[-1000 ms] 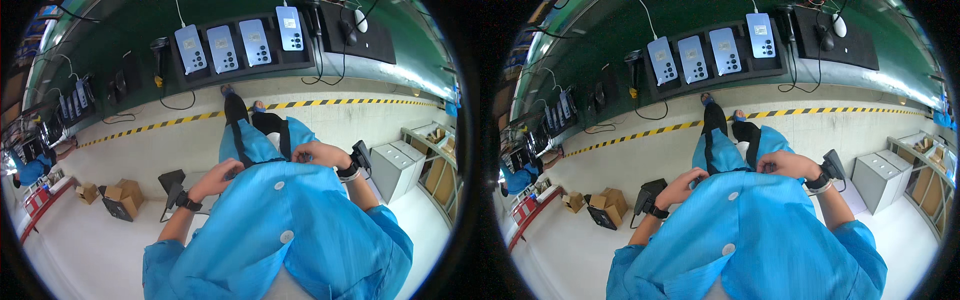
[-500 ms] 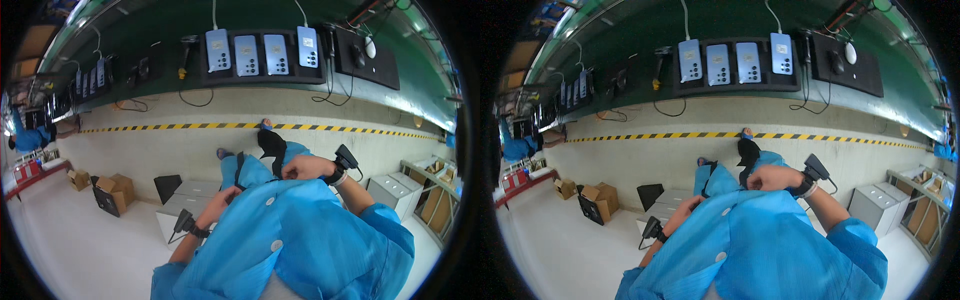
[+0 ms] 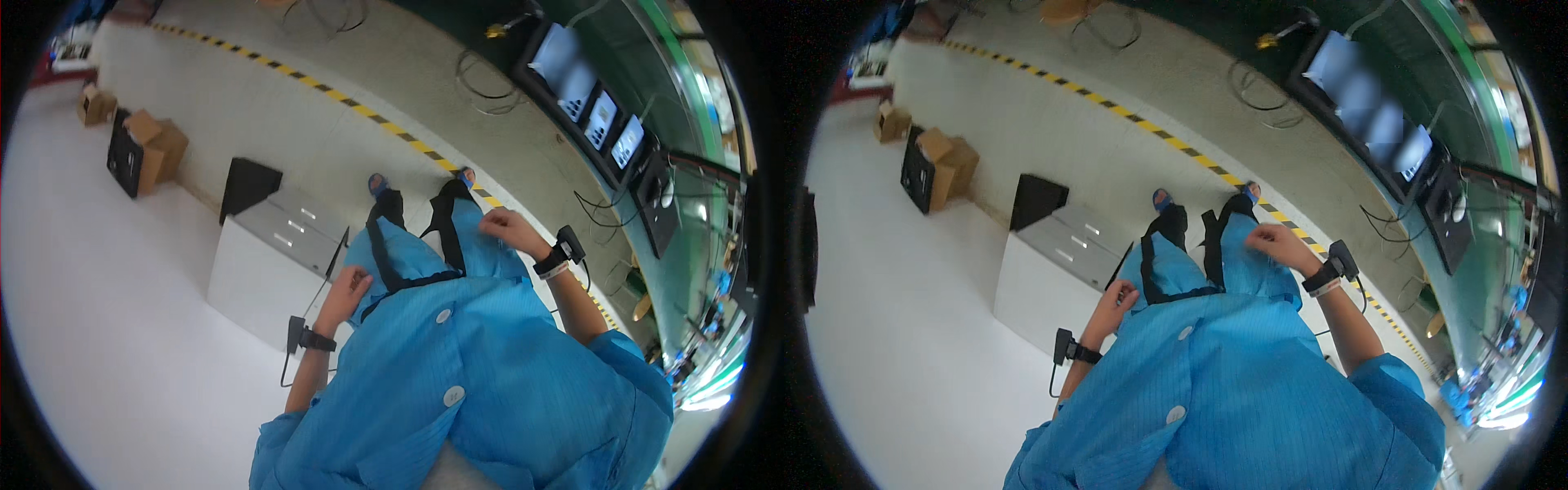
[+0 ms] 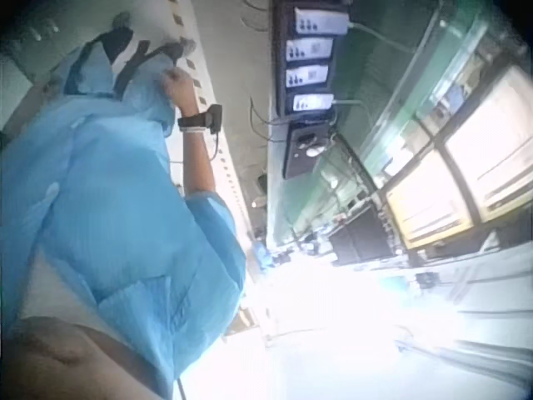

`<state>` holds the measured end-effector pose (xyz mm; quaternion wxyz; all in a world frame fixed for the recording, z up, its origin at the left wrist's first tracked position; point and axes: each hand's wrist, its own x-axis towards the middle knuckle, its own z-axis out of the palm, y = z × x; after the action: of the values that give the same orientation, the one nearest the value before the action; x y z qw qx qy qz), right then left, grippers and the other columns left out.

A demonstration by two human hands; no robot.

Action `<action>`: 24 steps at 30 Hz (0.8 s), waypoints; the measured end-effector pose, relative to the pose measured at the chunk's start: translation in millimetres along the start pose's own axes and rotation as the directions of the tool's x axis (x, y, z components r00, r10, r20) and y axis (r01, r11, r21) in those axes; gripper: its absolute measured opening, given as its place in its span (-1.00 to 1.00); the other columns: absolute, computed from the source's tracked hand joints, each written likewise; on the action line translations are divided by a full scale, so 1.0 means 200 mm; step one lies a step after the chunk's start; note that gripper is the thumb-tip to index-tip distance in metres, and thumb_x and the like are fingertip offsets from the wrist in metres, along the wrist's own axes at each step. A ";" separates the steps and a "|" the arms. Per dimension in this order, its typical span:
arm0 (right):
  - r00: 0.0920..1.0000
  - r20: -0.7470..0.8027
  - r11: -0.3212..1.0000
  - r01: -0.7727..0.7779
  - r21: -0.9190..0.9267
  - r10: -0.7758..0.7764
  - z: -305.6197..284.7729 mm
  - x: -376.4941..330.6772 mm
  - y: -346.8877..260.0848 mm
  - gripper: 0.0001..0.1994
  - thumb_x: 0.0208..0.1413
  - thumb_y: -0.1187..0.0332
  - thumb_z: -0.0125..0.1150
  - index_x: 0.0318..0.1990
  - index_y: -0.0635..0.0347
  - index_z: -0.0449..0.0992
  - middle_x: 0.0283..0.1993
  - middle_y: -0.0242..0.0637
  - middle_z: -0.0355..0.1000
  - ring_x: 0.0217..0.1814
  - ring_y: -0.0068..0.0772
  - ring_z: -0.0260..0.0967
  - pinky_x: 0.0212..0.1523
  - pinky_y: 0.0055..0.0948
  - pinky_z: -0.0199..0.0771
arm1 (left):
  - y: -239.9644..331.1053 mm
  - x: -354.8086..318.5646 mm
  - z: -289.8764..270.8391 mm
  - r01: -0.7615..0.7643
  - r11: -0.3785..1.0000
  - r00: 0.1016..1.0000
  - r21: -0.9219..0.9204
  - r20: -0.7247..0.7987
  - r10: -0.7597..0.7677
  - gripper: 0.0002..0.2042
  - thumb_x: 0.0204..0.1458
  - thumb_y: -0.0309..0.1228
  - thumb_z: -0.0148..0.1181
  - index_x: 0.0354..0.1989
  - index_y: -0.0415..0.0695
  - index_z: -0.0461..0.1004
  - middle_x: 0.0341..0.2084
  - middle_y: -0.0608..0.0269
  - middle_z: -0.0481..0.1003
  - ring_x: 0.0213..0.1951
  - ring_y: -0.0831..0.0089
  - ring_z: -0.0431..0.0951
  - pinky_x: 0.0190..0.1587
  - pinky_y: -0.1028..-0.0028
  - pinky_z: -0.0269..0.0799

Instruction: Testing mobile phones at a quality control bench by scanning barcodes and interacting with screen elements.

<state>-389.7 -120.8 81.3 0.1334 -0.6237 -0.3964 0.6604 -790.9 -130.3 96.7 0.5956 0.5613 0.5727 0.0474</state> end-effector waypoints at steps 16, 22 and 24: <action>0.984 0.036 0.932 -0.153 -0.329 0.174 0.25 0.94 -0.63 -0.55 0.20 0.05 0.00 -0.10 0.32 0.51 -0.16 -0.25 0.50 -0.11 -0.41 0.41 -0.04 -0.46 0.36 | -0.64 0.43 -0.45 0.192 0.861 0.878 -0.470 -0.309 -0.365 -0.70 0.13 -0.23 0.03 -0.29 -0.30 0.42 -0.49 0.21 0.47 -0.39 0.49 0.43 -0.30 0.46 0.33; 0.927 0.244 0.826 -0.367 0.428 0.285 0.11 1.23 -0.94 -0.44 0.25 -0.08 -0.15 0.05 0.30 0.41 0.05 -0.23 0.40 0.04 -0.40 0.33 0.11 -0.38 0.30 | -0.73 0.55 -0.64 0.290 0.835 0.800 -0.469 -0.360 -0.480 -0.69 0.11 -0.23 0.01 -0.30 -0.29 0.46 -0.44 0.06 0.48 -0.34 0.26 0.47 -0.26 0.32 0.37; 0.980 0.148 0.986 -0.147 0.079 0.134 0.03 1.29 -1.07 -0.44 0.27 -0.07 -0.21 0.04 0.26 0.43 0.09 -0.25 0.38 0.10 -0.34 0.30 0.19 -0.35 0.22 | -0.70 0.68 -0.78 0.306 0.822 0.803 -0.480 -0.333 -0.494 -0.69 0.10 -0.23 0.00 -0.30 -0.29 0.46 -0.44 0.04 0.48 -0.33 0.22 0.47 -0.25 0.30 0.37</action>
<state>-510.8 189.2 43.5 0.0855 -0.5951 -0.3299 0.7278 -941.0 9.5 -46.6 0.5474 0.2632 0.7779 0.1610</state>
